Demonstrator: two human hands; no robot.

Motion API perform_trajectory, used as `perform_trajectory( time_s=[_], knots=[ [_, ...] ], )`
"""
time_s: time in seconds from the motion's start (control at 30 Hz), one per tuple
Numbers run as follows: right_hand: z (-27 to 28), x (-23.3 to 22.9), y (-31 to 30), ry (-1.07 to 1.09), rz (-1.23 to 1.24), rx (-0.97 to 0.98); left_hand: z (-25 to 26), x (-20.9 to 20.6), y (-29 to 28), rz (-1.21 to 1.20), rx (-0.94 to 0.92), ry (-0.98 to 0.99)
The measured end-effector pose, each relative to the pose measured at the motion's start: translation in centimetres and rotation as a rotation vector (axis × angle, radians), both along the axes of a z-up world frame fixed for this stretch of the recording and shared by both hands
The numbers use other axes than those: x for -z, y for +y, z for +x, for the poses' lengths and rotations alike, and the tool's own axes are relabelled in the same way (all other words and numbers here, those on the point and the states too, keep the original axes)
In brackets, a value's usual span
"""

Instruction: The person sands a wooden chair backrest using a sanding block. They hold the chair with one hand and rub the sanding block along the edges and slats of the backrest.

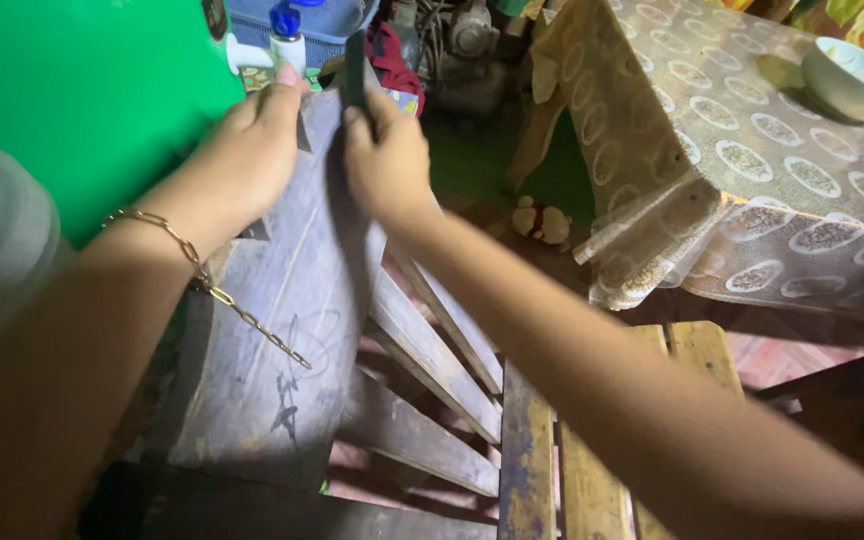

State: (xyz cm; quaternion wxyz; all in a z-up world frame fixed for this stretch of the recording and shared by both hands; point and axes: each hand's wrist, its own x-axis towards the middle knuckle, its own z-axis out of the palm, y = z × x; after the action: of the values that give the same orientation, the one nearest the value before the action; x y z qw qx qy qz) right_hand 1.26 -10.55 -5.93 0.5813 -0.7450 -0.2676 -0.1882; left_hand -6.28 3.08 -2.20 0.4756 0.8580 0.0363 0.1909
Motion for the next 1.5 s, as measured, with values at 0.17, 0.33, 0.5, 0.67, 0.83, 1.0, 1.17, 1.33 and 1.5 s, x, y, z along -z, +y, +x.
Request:
perform_trajectory(
  time_s=[0.17,0.33,0.5,0.67,0.83,1.0,1.17,1.33,1.5],
  knots=[
    [0.5,0.4,-0.3,-0.137,-0.101,0.048,0.1,-0.3,-0.4,0.012,-0.099,0.053],
    [-14.1,0.6,-2.4,0.21,-0.019,-0.054,0.4,-0.3,-0.4,0.037,-0.14,0.084],
    [-15.1,-1.6,-2.4,0.056,-0.062,-0.058,0.4,0.9,0.9,-0.173,0.139,-0.05],
    [-8.3,-4.1,-2.2,-0.228,-0.314,-0.164,-2.4,-0.8,0.9,-0.891,0.299,0.432],
    [-3.4,-7.3,-0.7,-0.426,-0.715,-0.218,-3.8,-0.2,1.2,-0.695,0.127,0.423],
    [-0.7,-11.3,-0.5,-0.49,-1.035,-0.556,-4.2,0.7,1.7,-0.552,0.005,0.415],
    [-1.8,-14.1,-1.1,-0.328,-1.238,-0.548,-6.6,1.4,0.4,-0.453,-0.051,-0.005],
    [-2.6,-14.5,0.9,-0.175,-1.264,-0.45,-5.6,2.3,1.1,-0.465,-0.071,0.16],
    [-2.7,-15.6,2.0,-0.092,-1.382,-0.512,-5.2,2.3,1.3,-0.306,-0.108,0.111]
  ],
)
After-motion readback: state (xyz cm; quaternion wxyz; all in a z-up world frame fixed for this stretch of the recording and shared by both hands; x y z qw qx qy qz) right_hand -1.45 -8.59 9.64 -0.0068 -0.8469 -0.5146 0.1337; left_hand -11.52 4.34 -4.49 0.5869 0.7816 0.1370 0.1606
